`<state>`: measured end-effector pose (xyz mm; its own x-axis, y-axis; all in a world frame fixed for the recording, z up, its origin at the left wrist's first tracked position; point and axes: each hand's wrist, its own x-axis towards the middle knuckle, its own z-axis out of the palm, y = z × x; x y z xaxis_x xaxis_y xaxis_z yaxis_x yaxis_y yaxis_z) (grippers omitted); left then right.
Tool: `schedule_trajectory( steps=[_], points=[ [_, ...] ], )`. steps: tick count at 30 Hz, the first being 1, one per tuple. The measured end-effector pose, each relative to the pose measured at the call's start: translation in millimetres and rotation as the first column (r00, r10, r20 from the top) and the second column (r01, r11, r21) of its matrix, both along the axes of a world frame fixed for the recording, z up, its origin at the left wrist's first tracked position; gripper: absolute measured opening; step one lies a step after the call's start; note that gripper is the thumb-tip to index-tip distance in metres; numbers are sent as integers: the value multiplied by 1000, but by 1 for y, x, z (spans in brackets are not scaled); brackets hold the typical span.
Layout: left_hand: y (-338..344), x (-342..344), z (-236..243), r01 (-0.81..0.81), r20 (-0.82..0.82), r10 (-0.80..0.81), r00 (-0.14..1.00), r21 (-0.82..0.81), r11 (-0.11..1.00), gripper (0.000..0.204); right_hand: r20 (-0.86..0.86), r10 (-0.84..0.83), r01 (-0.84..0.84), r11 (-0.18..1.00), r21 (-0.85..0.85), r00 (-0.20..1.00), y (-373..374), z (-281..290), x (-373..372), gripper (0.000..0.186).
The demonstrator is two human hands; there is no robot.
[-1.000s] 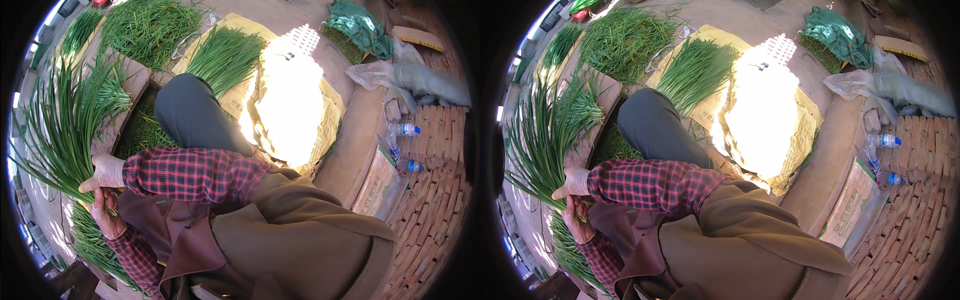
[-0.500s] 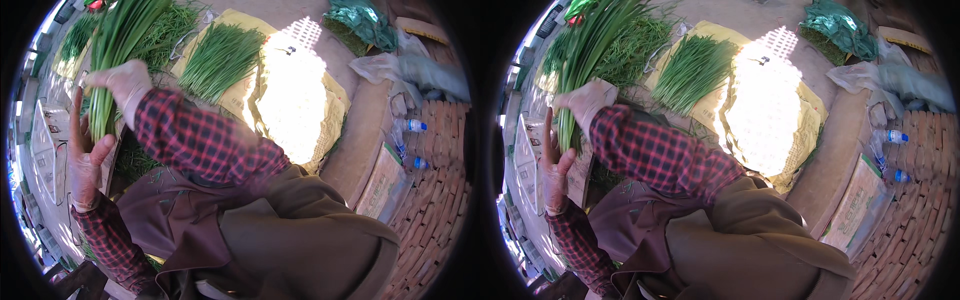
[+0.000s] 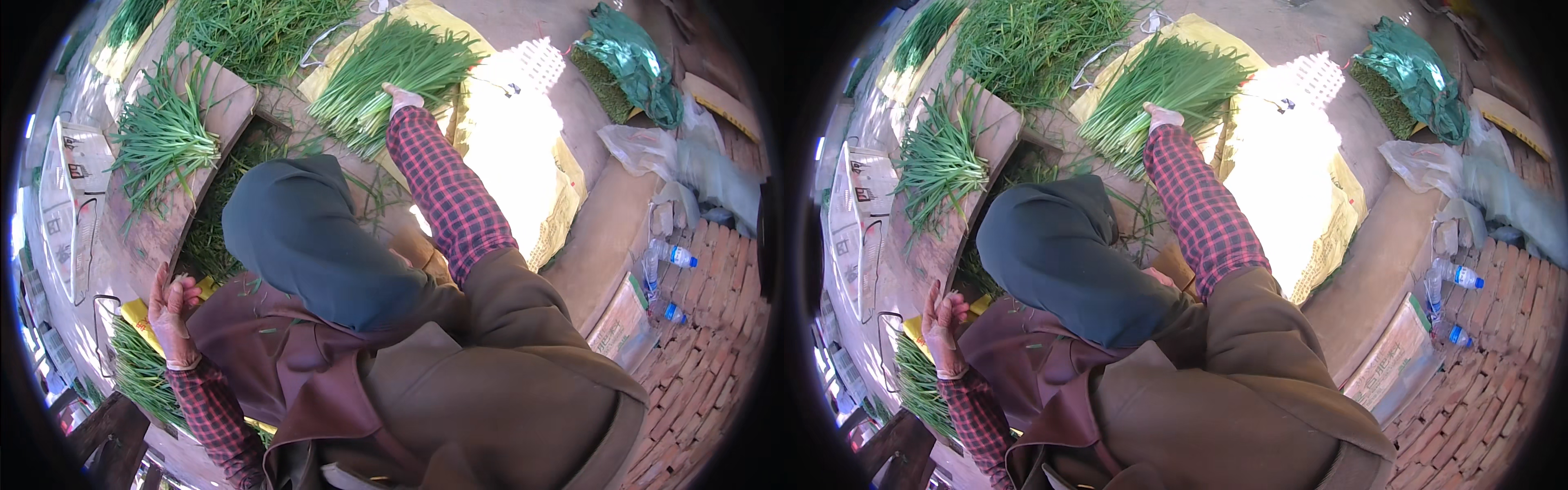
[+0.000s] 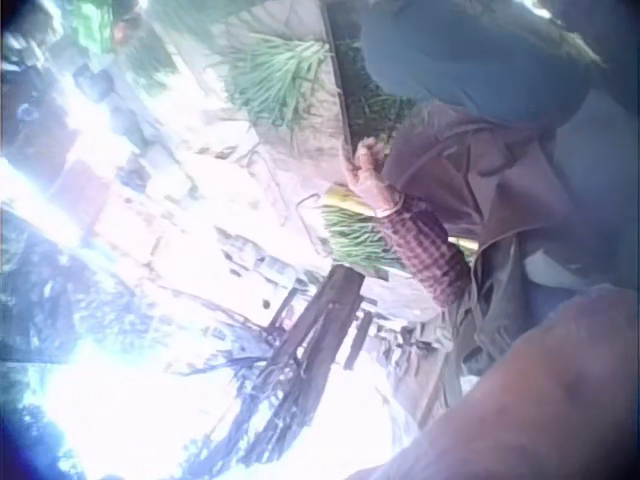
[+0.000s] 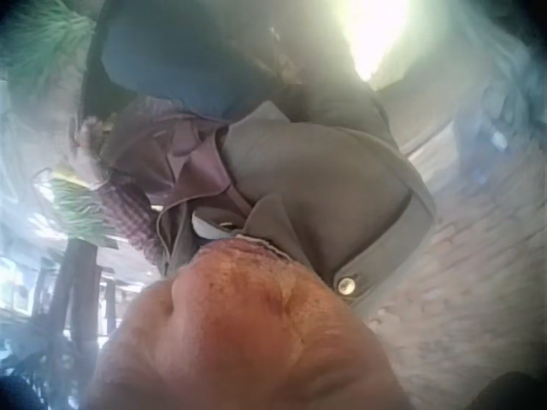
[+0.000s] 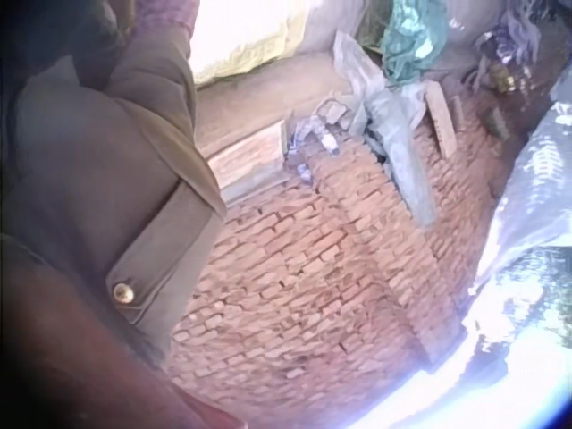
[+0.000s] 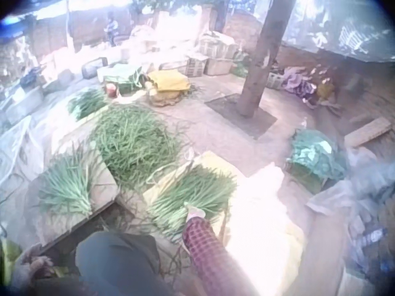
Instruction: The person is sitting on the ground and trimming the ends of green onions. They hold a bunch of green onions in one hand and use a knife in the other hand to cut the ends, then place the trimmed bunch on a wooden board.
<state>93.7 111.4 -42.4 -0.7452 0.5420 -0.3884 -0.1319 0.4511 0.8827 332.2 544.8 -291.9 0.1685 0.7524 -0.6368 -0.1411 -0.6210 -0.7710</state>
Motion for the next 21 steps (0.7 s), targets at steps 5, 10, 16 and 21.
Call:
schedule_trajectory(
  steps=[5,10,16,21],
  points=[
    [-19,-8,-32,-116,135,124,983,-65,991,49,321,382,-262,896,-359,867,2,-65,-17,79],
    [-27,-14,-50,-99,182,119,976,-116,988,48,513,545,-373,835,-404,664,9,-67,-19,72],
    [-23,-20,-59,-111,203,135,970,-125,986,45,608,579,-472,809,-349,543,17,-74,-3,59],
    [-13,-20,-61,-94,217,121,969,-129,987,44,696,561,-461,812,-358,448,12,-69,-25,56]
  ],
)
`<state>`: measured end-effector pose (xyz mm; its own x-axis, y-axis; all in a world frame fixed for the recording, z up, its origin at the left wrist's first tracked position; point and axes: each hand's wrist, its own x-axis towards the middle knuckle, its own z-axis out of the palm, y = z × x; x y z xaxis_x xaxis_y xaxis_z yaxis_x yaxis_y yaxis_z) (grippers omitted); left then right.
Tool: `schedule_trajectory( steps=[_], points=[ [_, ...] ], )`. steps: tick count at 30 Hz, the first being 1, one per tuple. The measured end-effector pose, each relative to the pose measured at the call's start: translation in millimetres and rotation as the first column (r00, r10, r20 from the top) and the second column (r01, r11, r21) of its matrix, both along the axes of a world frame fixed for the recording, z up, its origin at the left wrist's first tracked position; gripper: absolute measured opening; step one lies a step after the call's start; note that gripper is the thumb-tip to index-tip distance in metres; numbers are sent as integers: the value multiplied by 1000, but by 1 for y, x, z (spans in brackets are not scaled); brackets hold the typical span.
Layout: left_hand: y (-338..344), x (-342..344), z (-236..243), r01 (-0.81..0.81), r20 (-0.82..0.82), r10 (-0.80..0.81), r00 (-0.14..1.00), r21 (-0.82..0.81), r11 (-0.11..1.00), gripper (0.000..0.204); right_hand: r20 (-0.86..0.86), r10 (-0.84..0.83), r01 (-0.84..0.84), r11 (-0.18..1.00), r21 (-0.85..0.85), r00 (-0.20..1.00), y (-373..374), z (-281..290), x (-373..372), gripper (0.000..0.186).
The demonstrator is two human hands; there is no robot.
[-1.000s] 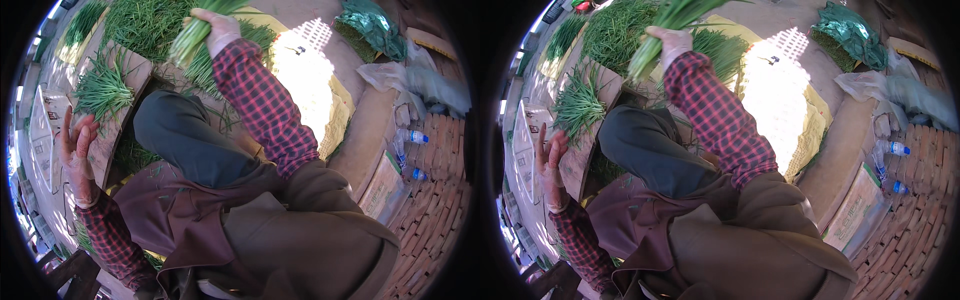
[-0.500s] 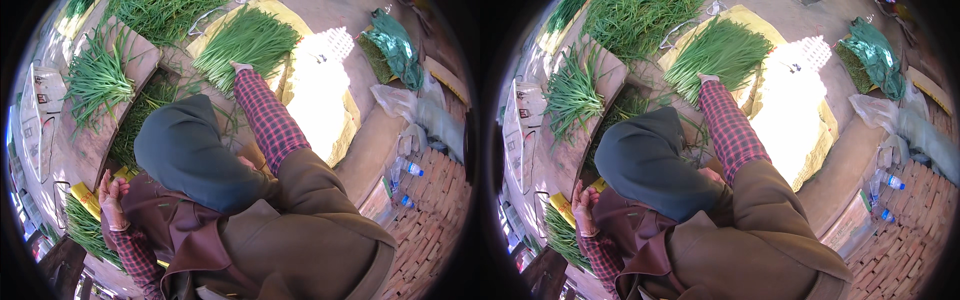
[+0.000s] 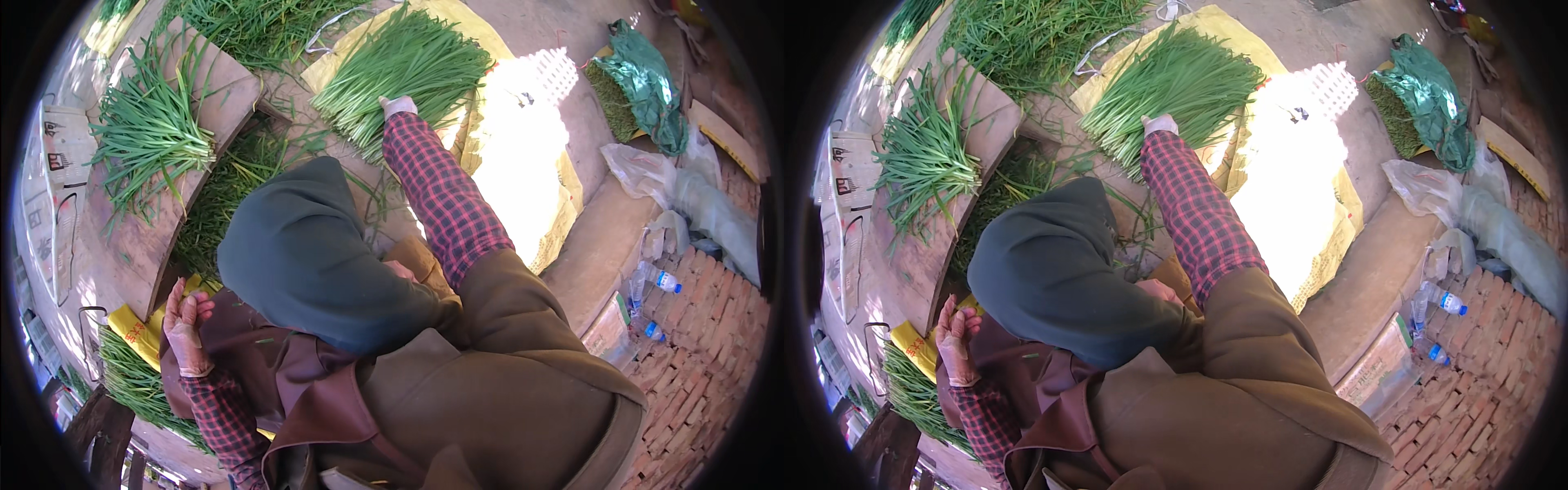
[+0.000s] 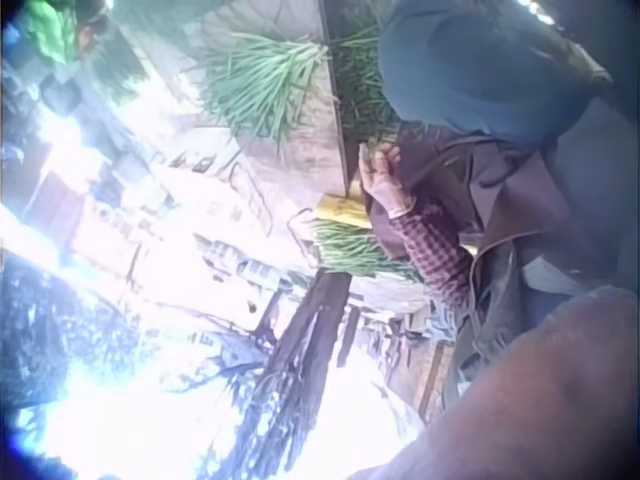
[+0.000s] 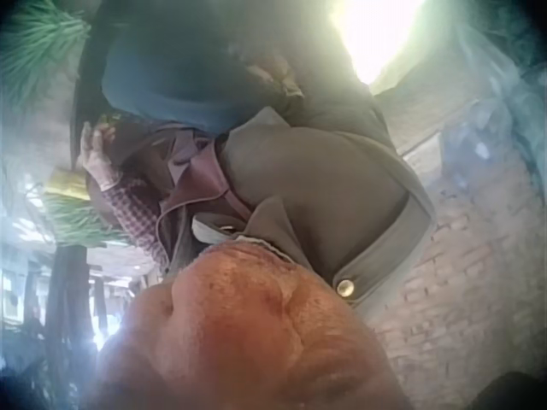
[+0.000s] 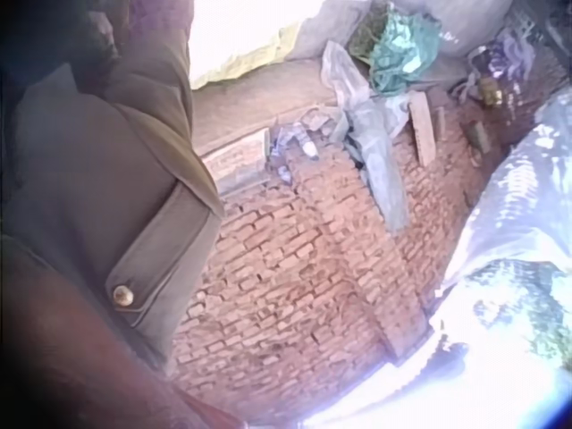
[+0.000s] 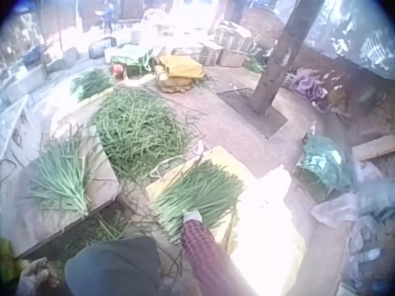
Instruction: The person is sitting on the ground and trimming the ends of green onions. They hold a bunch of green onions in one hand and use a knife in the other hand to cut the ends, then place the trimmed bunch on a wooden board.
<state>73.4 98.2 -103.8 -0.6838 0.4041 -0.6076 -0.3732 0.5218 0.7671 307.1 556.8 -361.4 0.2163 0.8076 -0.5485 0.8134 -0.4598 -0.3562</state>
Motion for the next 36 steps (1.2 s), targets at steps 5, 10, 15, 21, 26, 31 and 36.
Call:
schedule_trajectory(
  steps=[5,10,15,21,26,31,36],
  points=[
    [-9,0,-5,-21,-2,21,1000,29,999,43,-34,26,-28,998,-60,999,2,-10,19,61],
    [-17,-4,-7,-11,16,10,1000,33,999,43,-131,-112,90,982,-166,985,11,-58,51,63],
    [-20,-5,-9,32,18,-32,999,21,999,45,-57,79,-82,994,-69,995,-3,-44,57,59],
    [-19,2,-7,-80,17,80,997,-24,997,42,72,183,-184,983,9,981,-12,10,3,66],
    [-9,2,1,-25,9,25,1000,43,999,42,193,414,-396,909,-128,889,14,-49,20,72],
    [-11,3,3,-40,54,34,998,109,993,40,303,661,-613,751,-247,687,23,22,8,73],
    [-4,1,4,15,77,-31,997,206,979,37,-71,891,-893,444,-70,449,19,137,-67,55]
  ],
)
